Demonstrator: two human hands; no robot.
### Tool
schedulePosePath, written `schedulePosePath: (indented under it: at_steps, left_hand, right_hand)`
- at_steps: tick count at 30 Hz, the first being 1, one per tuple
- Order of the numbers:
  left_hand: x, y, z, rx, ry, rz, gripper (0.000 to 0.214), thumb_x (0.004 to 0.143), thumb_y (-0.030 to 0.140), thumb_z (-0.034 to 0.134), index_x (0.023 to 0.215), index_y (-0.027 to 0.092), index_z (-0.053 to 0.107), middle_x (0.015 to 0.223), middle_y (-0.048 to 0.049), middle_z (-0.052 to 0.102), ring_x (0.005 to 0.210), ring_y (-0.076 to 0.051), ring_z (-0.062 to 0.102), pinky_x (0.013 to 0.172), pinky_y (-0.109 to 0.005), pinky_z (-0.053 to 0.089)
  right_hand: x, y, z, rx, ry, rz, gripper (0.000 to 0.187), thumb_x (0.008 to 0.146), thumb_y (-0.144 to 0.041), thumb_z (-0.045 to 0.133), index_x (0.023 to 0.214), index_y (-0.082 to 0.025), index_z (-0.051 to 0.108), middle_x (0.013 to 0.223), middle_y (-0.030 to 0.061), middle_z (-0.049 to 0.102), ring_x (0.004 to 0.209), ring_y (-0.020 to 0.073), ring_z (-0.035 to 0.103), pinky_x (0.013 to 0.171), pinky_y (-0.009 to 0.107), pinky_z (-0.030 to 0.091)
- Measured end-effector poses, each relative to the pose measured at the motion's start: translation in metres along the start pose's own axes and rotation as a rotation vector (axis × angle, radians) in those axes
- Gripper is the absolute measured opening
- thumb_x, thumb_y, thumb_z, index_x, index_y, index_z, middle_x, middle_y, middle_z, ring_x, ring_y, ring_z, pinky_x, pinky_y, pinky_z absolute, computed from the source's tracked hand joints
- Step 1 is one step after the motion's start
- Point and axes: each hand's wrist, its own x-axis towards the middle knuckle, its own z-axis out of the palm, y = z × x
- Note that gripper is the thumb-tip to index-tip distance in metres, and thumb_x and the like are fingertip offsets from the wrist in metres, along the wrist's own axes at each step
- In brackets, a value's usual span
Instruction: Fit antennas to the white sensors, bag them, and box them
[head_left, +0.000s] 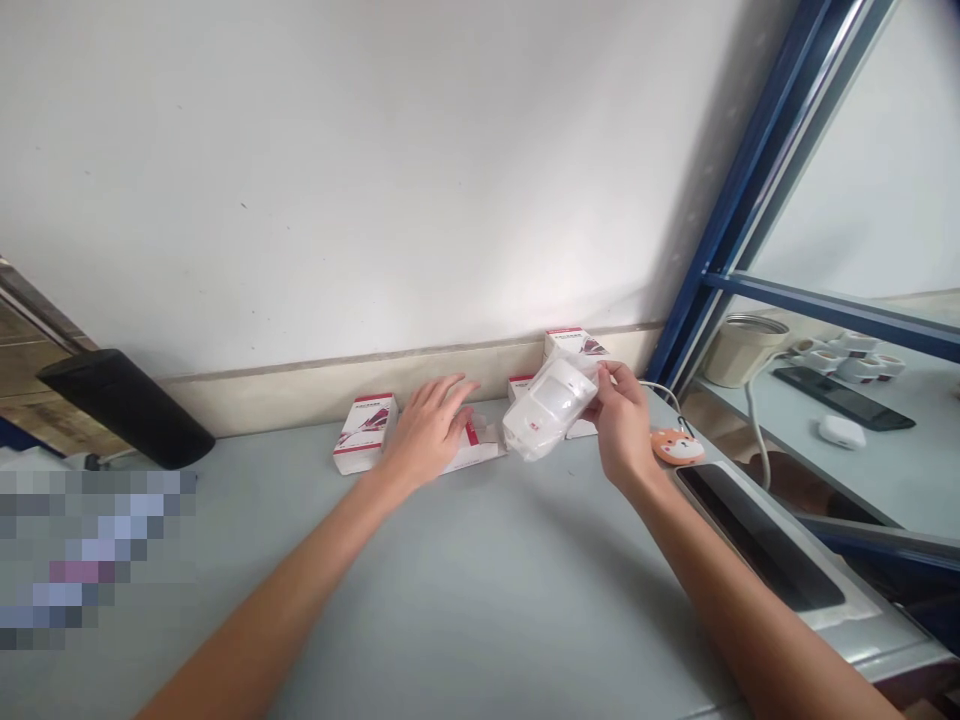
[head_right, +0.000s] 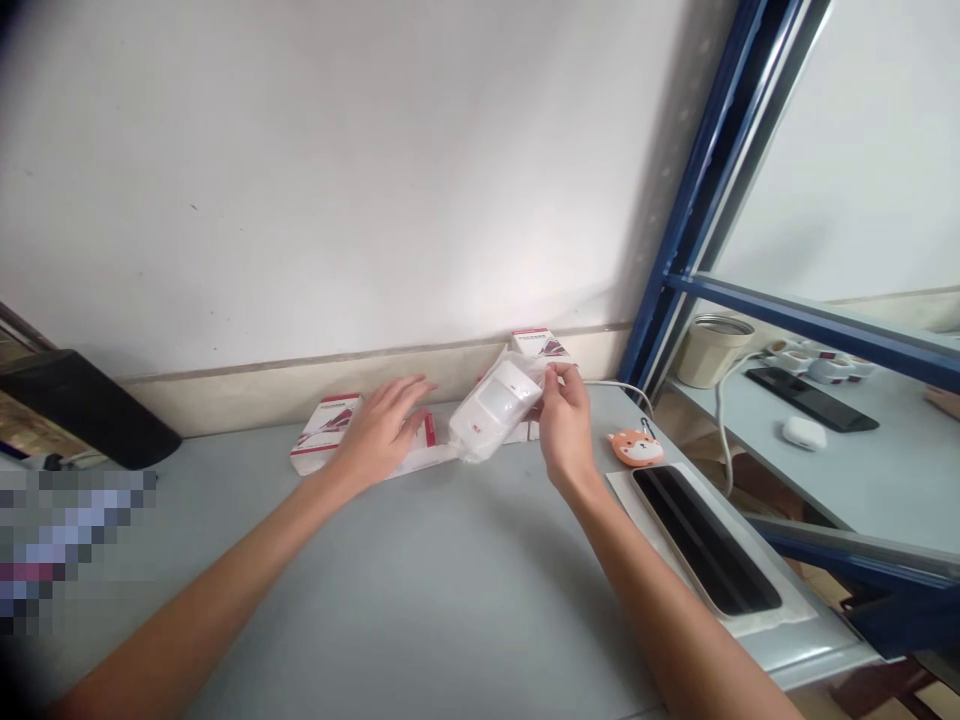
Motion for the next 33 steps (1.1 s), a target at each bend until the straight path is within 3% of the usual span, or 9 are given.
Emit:
schedulePosePath:
  at_steps: [2, 6, 9, 12, 17, 20, 23, 28, 33]
  left_hand:
    - [-0.026, 0.017, 0.006, -0.255, 0.083, -0.03, 0.046, 0.109, 0.047, 0.042, 0.151, 0.031, 0.051, 0.156, -0.0093, 0.057, 0.142, -0.029, 0.056, 0.121, -0.052, 0.042]
    - [-0.08, 0.033, 0.022, -1.059, -0.153, -0.269, 0.052, 0.107, 0.055, 0.049, 0.153, 0.031, 0.045, 0.131, -0.0111, 0.07, 0.103, -0.024, 0.074, 0.095, -0.046, 0.059]
    - [-0.105, 0.026, 0.028, -1.33, -0.181, -0.393, 0.039, 0.105, 0.053, 0.054, 0.125, 0.022, 0.067, 0.105, -0.0078, 0.071, 0.085, -0.018, 0.069, 0.081, -0.036, 0.057]
    - [-0.113, 0.015, 0.027, -1.426, -0.194, -0.452, 0.04, 0.103, 0.057, 0.057, 0.11, 0.02, 0.072, 0.088, -0.0049, 0.068, 0.074, -0.015, 0.064, 0.071, -0.031, 0.051]
    - [-0.108, 0.007, 0.023, -1.546, -0.343, -0.482, 0.058, 0.102, 0.068, 0.048, 0.124, 0.019, 0.069, 0.092, -0.008, 0.072, 0.08, -0.022, 0.071, 0.075, -0.034, 0.051]
    - [-0.104, 0.007, 0.023, -1.626, -0.351, -0.53, 0.064, 0.103, 0.069, 0.042, 0.127, 0.016, 0.069, 0.098, -0.0104, 0.072, 0.079, -0.027, 0.075, 0.073, -0.037, 0.051]
    - [-0.103, 0.006, 0.021, -1.67, -0.328, -0.562, 0.061, 0.105, 0.062, 0.045, 0.124, 0.011, 0.071, 0.101, -0.0127, 0.071, 0.08, -0.03, 0.076, 0.072, -0.039, 0.052]
    - [-0.106, 0.003, 0.018, -1.68, -0.259, -0.56, 0.042, 0.103, 0.046, 0.058, 0.125, 0.012, 0.071, 0.104, -0.0109, 0.07, 0.081, -0.027, 0.075, 0.072, -0.037, 0.053]
    - [-0.11, 0.0, 0.017, -1.644, -0.259, -0.521, 0.041, 0.099, 0.041, 0.066, 0.132, 0.016, 0.066, 0.107, -0.0106, 0.071, 0.086, -0.028, 0.075, 0.074, -0.039, 0.054]
  right_hand:
    - [-0.01, 0.001, 0.008, 0.024, -0.042, 0.039, 0.031, 0.094, -0.056, 0.061, 0.095, -0.026, 0.054, 0.079, -0.0019, 0.063, 0.066, 0.0169, 0.059, 0.061, 0.03, 0.054]
    - [-0.044, -0.003, 0.025, -0.024, -0.226, 0.074, 0.034, 0.102, -0.06, 0.051, 0.109, -0.028, 0.055, 0.083, -0.0027, 0.064, 0.07, 0.0175, 0.063, 0.062, 0.03, 0.055]
    - [-0.066, -0.008, 0.032, -0.19, -0.472, -0.013, 0.039, 0.107, -0.059, 0.042, 0.128, -0.029, 0.055, 0.084, -0.0017, 0.066, 0.068, 0.0178, 0.064, 0.063, 0.031, 0.055]
    - [-0.076, -0.009, 0.033, -0.363, -0.655, -0.147, 0.029, 0.107, -0.049, 0.053, 0.122, -0.027, 0.062, 0.089, 0.0009, 0.071, 0.072, 0.0164, 0.066, 0.062, 0.028, 0.053]
    - [-0.078, -0.01, 0.029, -0.518, -0.563, -0.55, 0.014, 0.106, -0.029, 0.057, 0.101, -0.023, 0.068, 0.087, 0.0018, 0.074, 0.069, 0.0134, 0.063, 0.063, 0.027, 0.05]
    - [-0.08, -0.018, 0.033, -0.52, -0.494, -0.755, 0.009, 0.102, -0.021, 0.061, 0.098, -0.023, 0.068, 0.081, 0.0012, 0.074, 0.065, 0.0134, 0.063, 0.061, 0.027, 0.05]
    - [-0.078, -0.029, 0.044, -0.47, -0.369, -0.728, 0.01, 0.102, -0.022, 0.062, 0.095, -0.023, 0.07, 0.08, 0.0014, 0.075, 0.065, 0.0143, 0.064, 0.061, 0.027, 0.052]
    - [-0.054, -0.043, 0.066, -0.372, -0.307, -0.508, 0.02, 0.102, -0.039, 0.063, 0.096, -0.023, 0.073, 0.076, 0.0012, 0.072, 0.063, 0.0152, 0.065, 0.056, 0.027, 0.052]
    - [-0.012, -0.043, 0.084, -0.231, -0.002, -0.47, 0.026, 0.103, -0.046, 0.058, 0.107, -0.022, 0.066, 0.091, 0.0044, 0.073, 0.067, 0.0148, 0.065, 0.057, 0.027, 0.051]
